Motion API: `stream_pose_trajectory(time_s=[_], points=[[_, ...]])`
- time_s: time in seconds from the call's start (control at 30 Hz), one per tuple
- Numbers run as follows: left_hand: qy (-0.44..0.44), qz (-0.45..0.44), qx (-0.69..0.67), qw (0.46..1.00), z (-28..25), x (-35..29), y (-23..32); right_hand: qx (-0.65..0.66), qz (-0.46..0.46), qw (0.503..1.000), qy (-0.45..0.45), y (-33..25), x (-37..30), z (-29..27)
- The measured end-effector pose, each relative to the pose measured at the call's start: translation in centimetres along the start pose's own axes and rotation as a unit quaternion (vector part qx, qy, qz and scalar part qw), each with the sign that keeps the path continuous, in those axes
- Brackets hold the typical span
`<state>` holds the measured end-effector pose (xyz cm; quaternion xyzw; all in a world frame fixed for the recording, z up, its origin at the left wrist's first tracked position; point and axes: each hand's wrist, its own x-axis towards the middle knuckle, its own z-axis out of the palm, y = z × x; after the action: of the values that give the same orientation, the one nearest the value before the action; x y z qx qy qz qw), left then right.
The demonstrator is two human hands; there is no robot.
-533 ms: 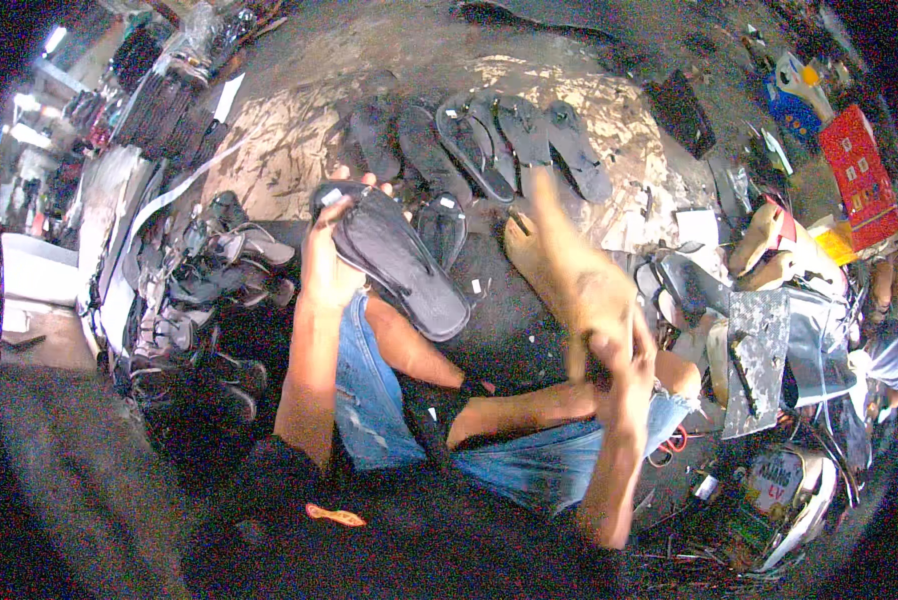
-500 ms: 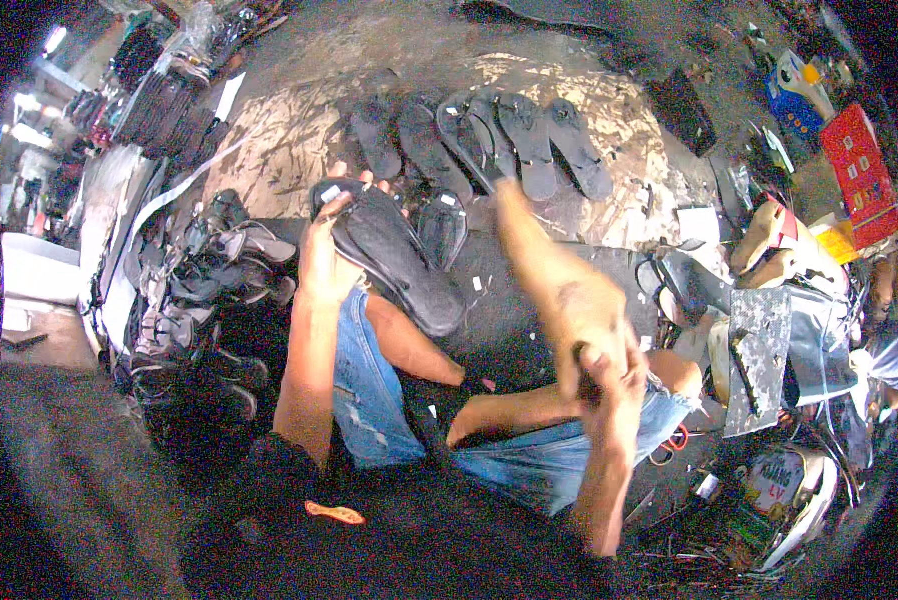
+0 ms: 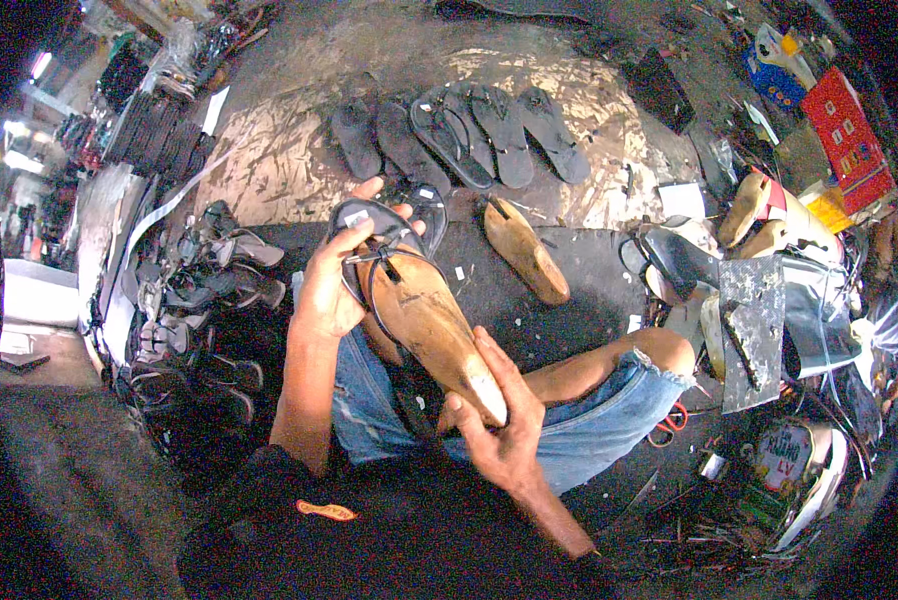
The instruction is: The person sits on the floor and repeatedly places flip-flop straps onto wooden shoe lasts, then removes them and repeats the process with different sandals. The person handles multiple sandals and lasts, occasionally picking up a small container of yellow liquid near the end.
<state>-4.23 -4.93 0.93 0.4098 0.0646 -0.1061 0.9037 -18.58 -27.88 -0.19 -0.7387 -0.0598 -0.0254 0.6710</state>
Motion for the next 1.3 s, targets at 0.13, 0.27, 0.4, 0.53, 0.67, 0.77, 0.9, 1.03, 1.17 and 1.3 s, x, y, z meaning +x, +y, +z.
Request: stream_pose_trajectory(time_s=[0.13, 0.27, 0.4, 0.53, 0.67, 0.77, 0.9, 1.03, 1.17, 1.3], points=[[-0.015, 0.011, -0.093, 0.996, 1.9, -0.9, -3.5, -0.047, -0.129, 0.984, 0.116, 2.1, -0.4, 4.3], [-0.023, 0.015, -0.047, 0.999, 0.5, 0.6, -3.8, 0.065, -0.018, 0.995, 0.07, 2.9, 1.6, 3.3], [0.055, -0.026, -0.135, 0.989, -0.1, -3.4, -6.9, -0.036, -0.124, 0.99, 0.05, 4.5, 1.6, 2.8], [0.191, -0.159, -0.033, 0.968, -3.0, -7.4, -12.0, -0.027, -0.029, 0.995, -0.095, 4.7, 0.1, 3.2], [0.112, -0.168, -0.101, 0.974, -2.6, -9.4, -8.5, 0.307, 0.189, 0.932, -0.031, 9.8, 0.6, 0.3], [0.128, -0.202, 0.037, 0.97, 0.1, -9.8, -6.1, 0.19, 0.242, 0.949, -0.065, 8.9, 0.9, 2.8], [0.135, -0.179, -0.007, 0.974, 0.2, -10.1, -5.7, 0.288, 0.229, 0.925, -0.091, 8.0, -0.1, 2.8], [0.007, -0.212, -0.149, 0.966, -3.6, -12.3, -6.9, 0.359, 0.349, 0.852, -0.155, 3.7, -1.8, 1.5], [-0.08, -0.185, 0.11, 0.973, 3.8, -12.6, -1.6, 0.412, 0.455, 0.778, -0.136, 5.8, -2.8, 2.0], [-0.033, -0.087, 0.244, 0.965, 5.6, -10.5, -2.7, 0.47, 0.52, 0.714, 0.0, 7.3, -4.7, 3.4]])
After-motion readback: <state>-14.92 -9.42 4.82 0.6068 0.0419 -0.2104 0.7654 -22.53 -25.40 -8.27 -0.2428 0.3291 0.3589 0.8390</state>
